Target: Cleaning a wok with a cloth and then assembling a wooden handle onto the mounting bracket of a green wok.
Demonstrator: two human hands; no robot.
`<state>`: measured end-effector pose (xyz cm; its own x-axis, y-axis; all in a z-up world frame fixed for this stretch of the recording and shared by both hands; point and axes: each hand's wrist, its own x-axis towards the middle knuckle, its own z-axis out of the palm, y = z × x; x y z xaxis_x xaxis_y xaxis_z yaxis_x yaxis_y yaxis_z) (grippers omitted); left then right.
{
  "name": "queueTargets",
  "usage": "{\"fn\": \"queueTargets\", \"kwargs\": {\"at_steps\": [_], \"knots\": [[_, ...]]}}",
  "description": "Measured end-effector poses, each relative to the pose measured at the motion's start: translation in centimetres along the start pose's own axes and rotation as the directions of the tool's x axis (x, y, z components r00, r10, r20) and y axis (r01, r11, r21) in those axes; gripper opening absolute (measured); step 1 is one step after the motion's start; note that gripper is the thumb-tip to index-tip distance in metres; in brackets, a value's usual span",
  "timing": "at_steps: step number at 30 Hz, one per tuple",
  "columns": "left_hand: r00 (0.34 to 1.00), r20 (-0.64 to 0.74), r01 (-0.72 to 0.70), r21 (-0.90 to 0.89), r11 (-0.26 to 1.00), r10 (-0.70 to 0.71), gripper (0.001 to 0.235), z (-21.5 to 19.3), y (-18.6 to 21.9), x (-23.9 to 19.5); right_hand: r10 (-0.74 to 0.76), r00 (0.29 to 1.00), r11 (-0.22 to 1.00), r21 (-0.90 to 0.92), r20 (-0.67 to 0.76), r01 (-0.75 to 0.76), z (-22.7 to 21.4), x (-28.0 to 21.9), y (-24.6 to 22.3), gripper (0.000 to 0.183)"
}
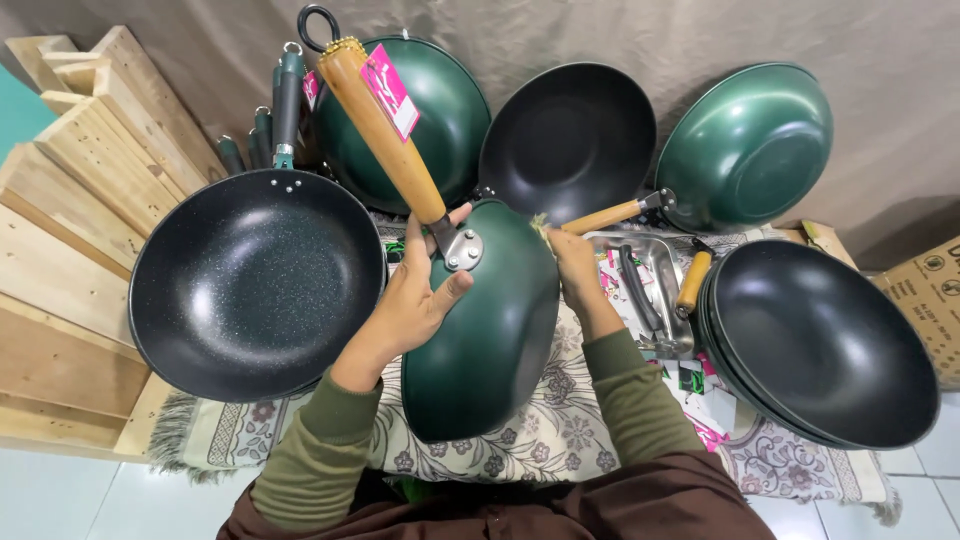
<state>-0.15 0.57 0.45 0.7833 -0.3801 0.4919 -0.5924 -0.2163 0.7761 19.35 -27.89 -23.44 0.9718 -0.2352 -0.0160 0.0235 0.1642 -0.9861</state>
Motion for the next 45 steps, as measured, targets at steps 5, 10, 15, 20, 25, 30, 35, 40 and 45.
{"fn": "queueTargets", "kwargs": {"at_steps": [5, 10, 15, 20, 25, 30, 35, 40, 45], "knots": [[0.999, 0.035, -0.009, -0.052, 0.999, 0.011, 0.101, 0.7, 0.9, 0.2, 0.089, 0.995, 0.978, -0.187, -0.039, -0.095, 0.1, -0.8, -2.3, 0.035], [0.998, 0.058, -0.014, -0.049, 0.999, 0.017, 0.104, 1.1, 0.5, 0.3, -0.071, 0.997, 0.956, -0.284, 0.022, 0.075, 2.5, -3.6, -9.3, 0.025], [0.998, 0.068, -0.002, -0.049, 0.999, 0.005, 0.105, 1.1, 0.6, 0.7, -0.591, 0.664, 0.694, -0.131, 0.458, 0.708, 9.5, -15.9, -23.0, 0.018], [0.998, 0.058, 0.021, -0.045, 0.999, -0.019, 0.106, 0.5, 0.6, 0.7, -0.519, 0.700, 0.755, -0.122, 0.490, 0.645, 8.6, -13.7, -21.3, 0.020], [0.997, 0.068, 0.038, -0.056, 0.998, -0.034, 0.106, 0.3, 0.3, 0.7, -0.240, 0.939, 0.931, -0.217, 0.247, 0.295, 6.1, -7.6, -15.1, 0.022], [0.999, 0.014, 0.031, -0.093, 0.995, -0.030, 0.098, 0.3, -1.0, 0.4, -0.217, 0.974, 0.965, -0.160, -0.058, 0.205, 0.5, -1.4, -0.7, 0.030], [0.999, 0.002, 0.037, -0.095, 0.995, -0.037, 0.096, 0.3, -0.9, 0.7, -0.275, 0.946, 0.954, -0.174, -0.174, 0.245, 4.3, -10.8, -9.9, 0.023], [0.998, -0.031, 0.054, -0.112, 0.992, -0.058, 0.089, 0.7, -1.5, 0.8, -0.619, 0.780, 0.784, -0.139, -0.091, 0.606, 7.7, -19.3, -15.5, 0.018], [0.980, -0.134, 0.100, -0.288, 0.952, -0.144, 0.075, 0.3, -2.3, 1.1, -0.881, 0.395, 0.366, -0.154, 0.259, 0.918, 8.4, -24.2, -15.3, 0.024]]}}
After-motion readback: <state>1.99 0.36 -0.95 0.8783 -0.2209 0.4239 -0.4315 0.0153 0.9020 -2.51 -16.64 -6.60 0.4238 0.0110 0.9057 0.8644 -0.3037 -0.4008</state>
